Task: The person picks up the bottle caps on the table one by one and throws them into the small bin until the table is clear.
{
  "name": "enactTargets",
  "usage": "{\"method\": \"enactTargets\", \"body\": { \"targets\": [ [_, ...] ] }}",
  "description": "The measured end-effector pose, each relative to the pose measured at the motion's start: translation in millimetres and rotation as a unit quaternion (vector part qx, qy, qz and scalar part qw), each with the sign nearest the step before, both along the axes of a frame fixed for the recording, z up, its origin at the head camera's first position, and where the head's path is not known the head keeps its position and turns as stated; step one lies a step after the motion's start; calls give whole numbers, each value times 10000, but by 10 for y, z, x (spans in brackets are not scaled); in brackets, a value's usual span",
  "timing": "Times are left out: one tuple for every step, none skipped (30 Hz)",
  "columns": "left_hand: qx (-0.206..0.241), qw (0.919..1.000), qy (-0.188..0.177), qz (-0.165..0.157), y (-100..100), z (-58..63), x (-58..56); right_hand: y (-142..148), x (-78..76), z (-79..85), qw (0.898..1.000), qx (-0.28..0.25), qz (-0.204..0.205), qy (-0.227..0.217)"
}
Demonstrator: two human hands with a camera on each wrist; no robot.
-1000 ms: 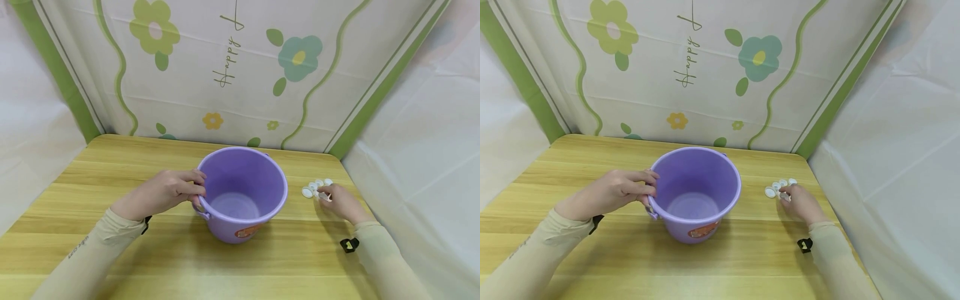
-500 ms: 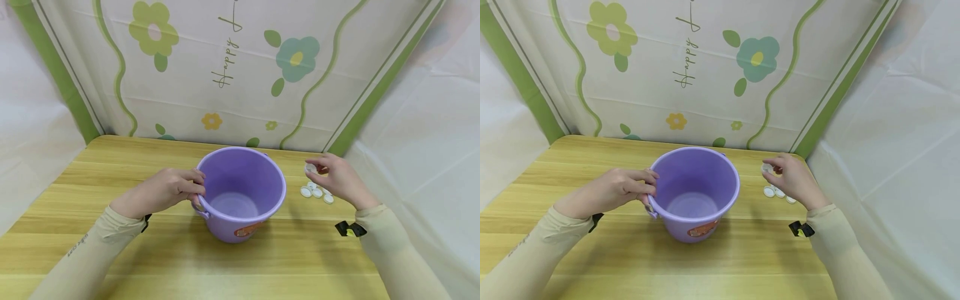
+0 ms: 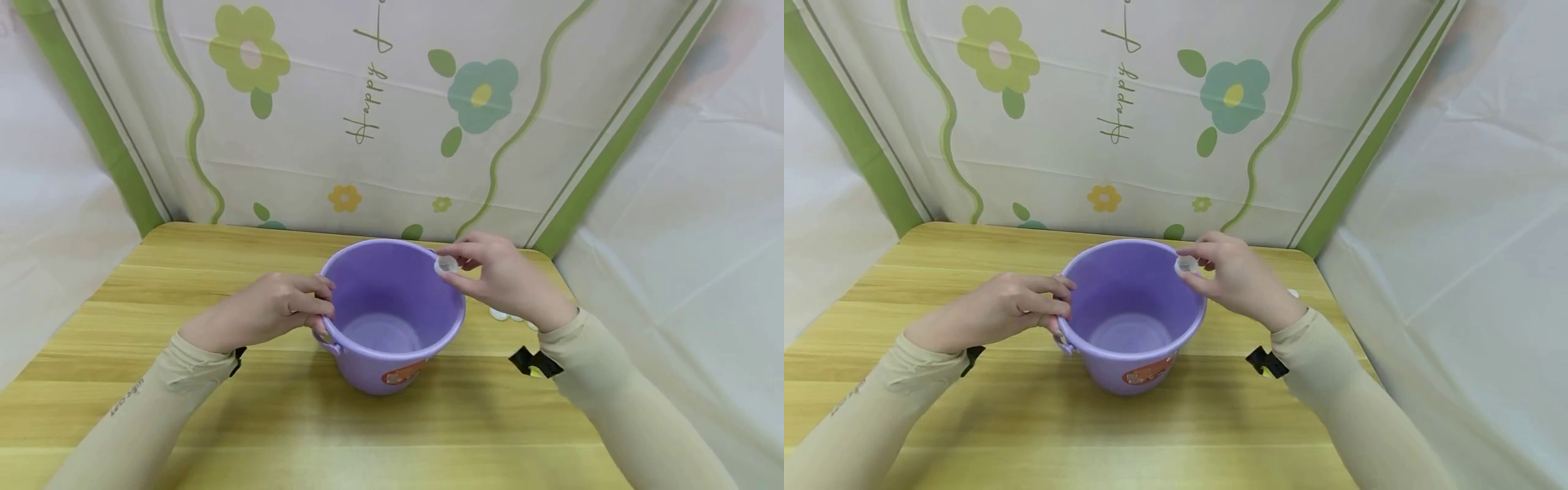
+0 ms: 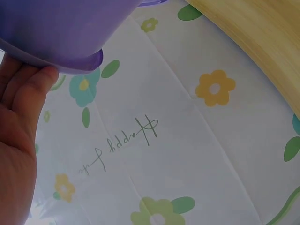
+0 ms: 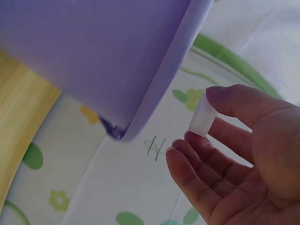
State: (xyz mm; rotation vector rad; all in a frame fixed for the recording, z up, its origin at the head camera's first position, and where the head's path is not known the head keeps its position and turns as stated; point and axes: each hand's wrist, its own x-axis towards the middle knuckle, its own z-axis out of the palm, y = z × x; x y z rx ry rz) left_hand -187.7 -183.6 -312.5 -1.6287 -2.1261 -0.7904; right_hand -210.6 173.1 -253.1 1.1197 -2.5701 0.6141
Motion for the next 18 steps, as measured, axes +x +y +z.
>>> {"method": "enactTargets", "body": {
  "targets": [
    [-32, 9999, -92, 31, 3, 1, 5, -47, 1, 2, 10000, 0, 90, -22],
    [-71, 9998, -176, 72, 5, 2, 12, -90, 4, 1, 9999, 15, 167, -31],
    [-117, 9995, -254, 123, 9, 4, 19, -130, 7, -2, 9997, 32, 230, -60],
    [-149, 9992, -326, 176, 10, 6, 28, -174, 9, -2, 9995, 62, 292, -80],
    [-196, 9987, -404, 243, 15, 9, 37, -215, 9, -6, 9993, 88, 344, -107],
    [-247, 9981, -480, 311, 20, 11, 45, -254, 10, -12, 9991, 138, 389, -122],
    [-275, 9977, -494, 376, 26, 12, 49, -290, 10, -19, 9988, 209, 418, -110],
    [-295, 9974, -506, 426, 34, 14, 56, -325, 9, -30, 9986, 280, 441, -103],
    [-305, 9972, -493, 466, 42, 16, 60, -361, 7, -40, 9982, 355, 467, -98],
    [-300, 9972, -464, 501, 50, 17, 65, -397, 2, -53, 9978, 435, 499, -92],
    [-301, 9972, -426, 533, 58, 19, 72, -434, -5, -68, 9973, 504, 524, -96],
    [-285, 9973, -374, 557, 64, 19, 78, -472, -9, -84, 9968, 583, 545, -102],
    [-263, 9975, -320, 566, 71, 20, 85, -509, -13, -98, 9962, 654, 570, -116],
    [-258, 9976, -267, 581, 77, 22, 94, -547, -17, -114, 9955, 711, 608, -142],
    [-246, 9978, -231, 576, 86, 25, 105, -583, -23, -133, 9948, 777, 641, -159],
    [-229, 9978, -197, 586, 95, 27, 116, -617, -26, -151, 9941, 846, 659, -167],
    [-204, 9980, -182, 576, 106, 28, 128, -646, -27, -170, 9934, 920, 666, -162],
    [-176, 9981, -154, 574, 118, 27, 140, -673, -27, -189, 9926, 987, 687, -180]
  ]
}}
